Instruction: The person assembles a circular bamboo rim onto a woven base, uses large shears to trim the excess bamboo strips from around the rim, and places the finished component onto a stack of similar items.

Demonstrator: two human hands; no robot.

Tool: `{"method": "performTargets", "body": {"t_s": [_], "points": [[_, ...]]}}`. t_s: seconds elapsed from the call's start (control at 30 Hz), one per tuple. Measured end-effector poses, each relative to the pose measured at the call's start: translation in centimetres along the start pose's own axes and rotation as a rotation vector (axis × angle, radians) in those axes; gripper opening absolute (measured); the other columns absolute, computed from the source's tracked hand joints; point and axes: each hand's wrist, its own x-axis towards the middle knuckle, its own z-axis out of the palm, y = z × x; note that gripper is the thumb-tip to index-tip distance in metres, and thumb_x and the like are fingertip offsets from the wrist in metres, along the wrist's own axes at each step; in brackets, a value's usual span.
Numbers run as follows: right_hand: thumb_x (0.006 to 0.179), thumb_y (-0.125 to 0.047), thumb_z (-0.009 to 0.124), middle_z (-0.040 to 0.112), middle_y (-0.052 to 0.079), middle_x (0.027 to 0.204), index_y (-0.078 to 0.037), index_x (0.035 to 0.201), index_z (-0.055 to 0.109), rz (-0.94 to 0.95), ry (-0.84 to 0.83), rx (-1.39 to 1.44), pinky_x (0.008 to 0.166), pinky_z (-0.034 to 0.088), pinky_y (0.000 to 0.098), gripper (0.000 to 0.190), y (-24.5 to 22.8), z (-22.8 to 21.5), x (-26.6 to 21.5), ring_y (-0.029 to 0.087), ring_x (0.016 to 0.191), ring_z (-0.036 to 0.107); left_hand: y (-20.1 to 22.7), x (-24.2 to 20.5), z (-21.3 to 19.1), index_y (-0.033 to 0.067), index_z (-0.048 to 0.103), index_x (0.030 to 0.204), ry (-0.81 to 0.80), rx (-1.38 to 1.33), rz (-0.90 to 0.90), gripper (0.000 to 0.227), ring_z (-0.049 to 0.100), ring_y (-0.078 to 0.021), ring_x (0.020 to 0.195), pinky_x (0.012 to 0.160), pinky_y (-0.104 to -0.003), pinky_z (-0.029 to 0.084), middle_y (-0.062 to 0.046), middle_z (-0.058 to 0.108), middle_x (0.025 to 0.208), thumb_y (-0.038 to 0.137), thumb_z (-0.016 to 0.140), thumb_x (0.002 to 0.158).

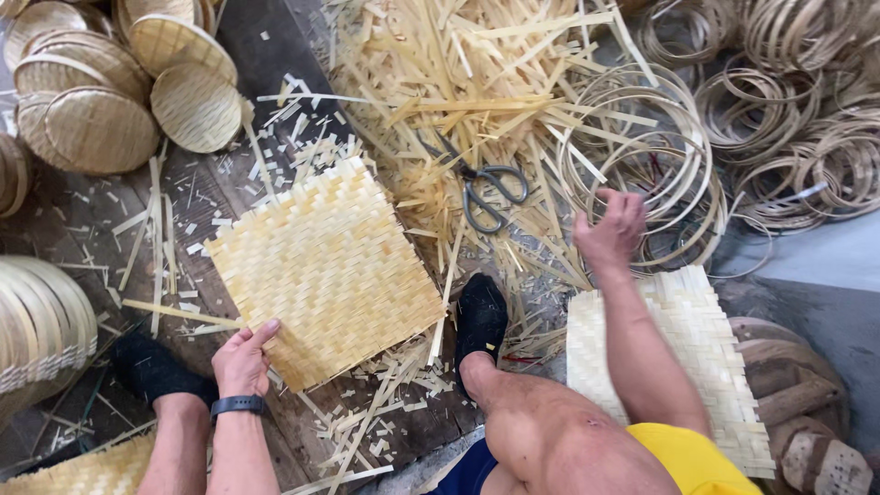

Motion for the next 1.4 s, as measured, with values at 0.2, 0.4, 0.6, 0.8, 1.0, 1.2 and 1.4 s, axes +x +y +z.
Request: {"method": "performTargets", "body": {"t_s": [0.2,0.4,0.6,0.8,1.0,1.2,1.4], "points": [[0.075,-0.028,0.083,0.053,0.018,0.13,-0.007,0.127,0.062,-0.101,-0.221,-0.259,0.111,0.034,0.0497,0.06,10.3,-1.8,0.7,0.033,0.127,0.045,1.3,-2.0,1.7,-0.0003,0.051,0.136,0.151,0.069,0.182,0.066,0.069,-0.0161,0.1,0.082,-0.026,0.055,-0.016,0.07,0.121,0.006,0.085,0.08],[0.075,-0.031,0.096,0.054,0.029,0.114,0.005,0.118,0.054,0.513,0.161,0.097,0.093,0.045,0.0577,0.071,17.1,3.3,-0.3,0.041,0.111,0.052,2.5,-2.6,0.8,-0.0026,0.052,0.142,0.446,0.368,0.371,0.079,0.061,-0.0223,0.115,0.095,-0.035,0.052,-0.022,0.06,0.135,0.02,0.094,0.079],[0.095,-0.003,0.066,0.066,-0.002,0.077,-0.003,0.102,0.065,0.67,0.257,1.054,0.047,0.053,0.0224,0.008,12.3,-2.6,1.3,0.007,0.054,0.06,7.3,-6.9,3.2,-0.0059,0.054,0.139,0.57,0.485,0.729,0.065,0.063,-0.0256,0.11,0.092,-0.038,0.053,-0.025,0.054,0.135,0.018,0.087,0.088],[0.099,-0.002,0.076,0.072,0.005,0.091,-0.001,0.115,0.075,-0.58,-0.012,0.722,0.078,0.052,0.03,0.016,-4.6,-19.9,0.0,0.013,0.081,0.062,17.1,-18.3,13.7,0.0008,0.065,0.129,-0.141,0.233,0.62,0.042,0.071,-0.02,0.097,0.087,-0.033,0.059,-0.011,0.074,0.11,0.03,0.066,0.099],[0.086,-0.019,0.078,0.071,0.007,0.092,-0.014,0.113,0.081,-1.169,-0.709,0.43,0.067,0.056,0.0398,0.027,-21.1,-25.2,-4.1,0.024,0.082,0.069,22.6,-23.3,18.4,0.0005,0.056,0.131,-0.669,-0.599,0.131,0.051,0.068,-0.0156,0.08,0.065,-0.029,0.058,-0.007,0.072,0.093,0.038,0.06,0.096],[0.081,-0.042,0.079,0.065,0.012,0.105,-0.009,0.11,0.074,-1.58,-0.005,0.347,0.084,0.052,0.046,0.045,-29.2,-27.9,-4.1,0.027,0.102,0.061,21.9,-25.2,13.1,-0.004,0.07,0.112,-0.6,-0.567,0.368,0.035,0.041,-0.0049,0.051,0.043,-0.021,0.034,0.003,0.054,0.064,0.029,0.069,0.101],[0.095,-0.031,0.079,0.065,0.006,0.096,-0.007,0.106,0.072,-1.484,0.087,0.519,0.072,0.054,0.0316,0.028,-34.6,-26.3,-3.7,0.017,0.089,0.061,20.0,-28.2,11.5,-0.0002,0.074,0.103,-0.695,-0.434,0.409,0.029,0.04,-0.0066,0.047,0.041,-0.023,0.033,0.002,0.055,0.063,0.028,0.067,0.101]]}}
